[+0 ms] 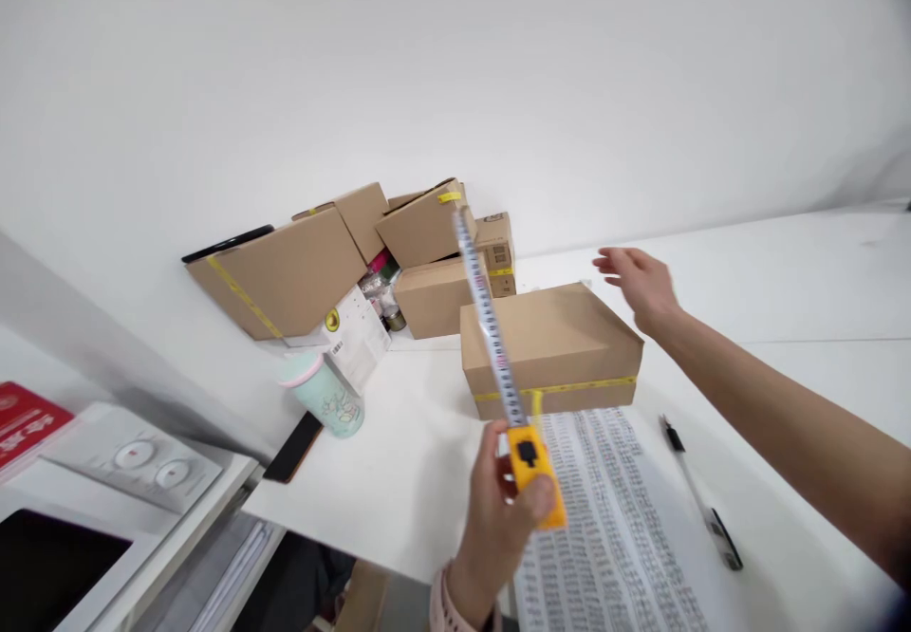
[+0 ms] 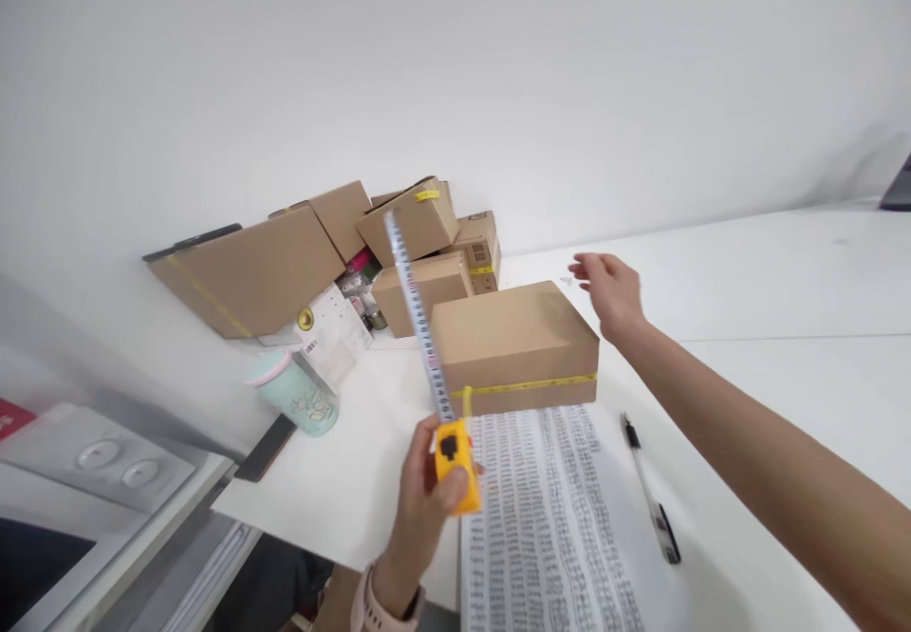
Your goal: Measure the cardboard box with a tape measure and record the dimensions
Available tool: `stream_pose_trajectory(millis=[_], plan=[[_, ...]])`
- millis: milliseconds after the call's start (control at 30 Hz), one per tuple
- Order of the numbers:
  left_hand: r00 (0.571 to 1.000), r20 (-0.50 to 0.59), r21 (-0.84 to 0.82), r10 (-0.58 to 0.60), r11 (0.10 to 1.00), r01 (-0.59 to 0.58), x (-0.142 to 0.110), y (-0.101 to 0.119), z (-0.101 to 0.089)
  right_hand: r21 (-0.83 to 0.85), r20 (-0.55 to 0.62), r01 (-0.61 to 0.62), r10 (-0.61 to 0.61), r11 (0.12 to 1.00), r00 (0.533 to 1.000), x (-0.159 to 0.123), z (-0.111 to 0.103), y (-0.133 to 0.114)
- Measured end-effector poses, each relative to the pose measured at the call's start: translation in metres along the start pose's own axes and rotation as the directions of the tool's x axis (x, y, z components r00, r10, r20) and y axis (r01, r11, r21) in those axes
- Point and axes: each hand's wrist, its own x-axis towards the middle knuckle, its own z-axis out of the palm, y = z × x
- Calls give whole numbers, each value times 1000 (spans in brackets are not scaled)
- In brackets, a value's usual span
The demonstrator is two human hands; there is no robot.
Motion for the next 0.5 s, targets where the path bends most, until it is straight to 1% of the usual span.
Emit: stream_pose_trajectory(millis=[33, 67, 133, 200, 267, 333, 367, 433, 500], plan=[[996, -83, 57, 43, 998, -39, 1, -4, -14, 37, -45, -57, 59, 998, 997, -9, -12, 6], [986, -153, 95, 69, 994, -55, 4, -8, -28, 102, -88, -150, 159, 983, 983, -19, -22, 14], [973, -224, 95, 60, 995, -39, 15, -13, -50, 136, -74, -276, 287, 952, 955, -42, -37, 32], [974, -226, 37, 15, 999, -7, 30, -17, -64, 122, 13, -360, 361, 925, 933, -65, -44, 47], [982, -190, -21, -18, 1000, 15, 45, -17, -71, 110, 134, -409, 394, 906, 909, -83, -46, 53], [988, -156, -55, -19, 998, 11, 56, -10, -74, 95, 248, -397, 365, 913, 897, -90, -47, 48], [989, -144, -68, -10, 998, 0, 59, -5, -74, 86, 287, -358, 321, 930, 902, -91, -48, 41], [990, -137, -89, 26, 995, -38, 63, 12, -75, 66, 333, -233, 199, 970, 922, -87, -52, 21], [989, -128, -108, 80, 990, -94, 65, 34, -75, 33, 340, -117, 99, 993, 935, -80, -55, -2]])
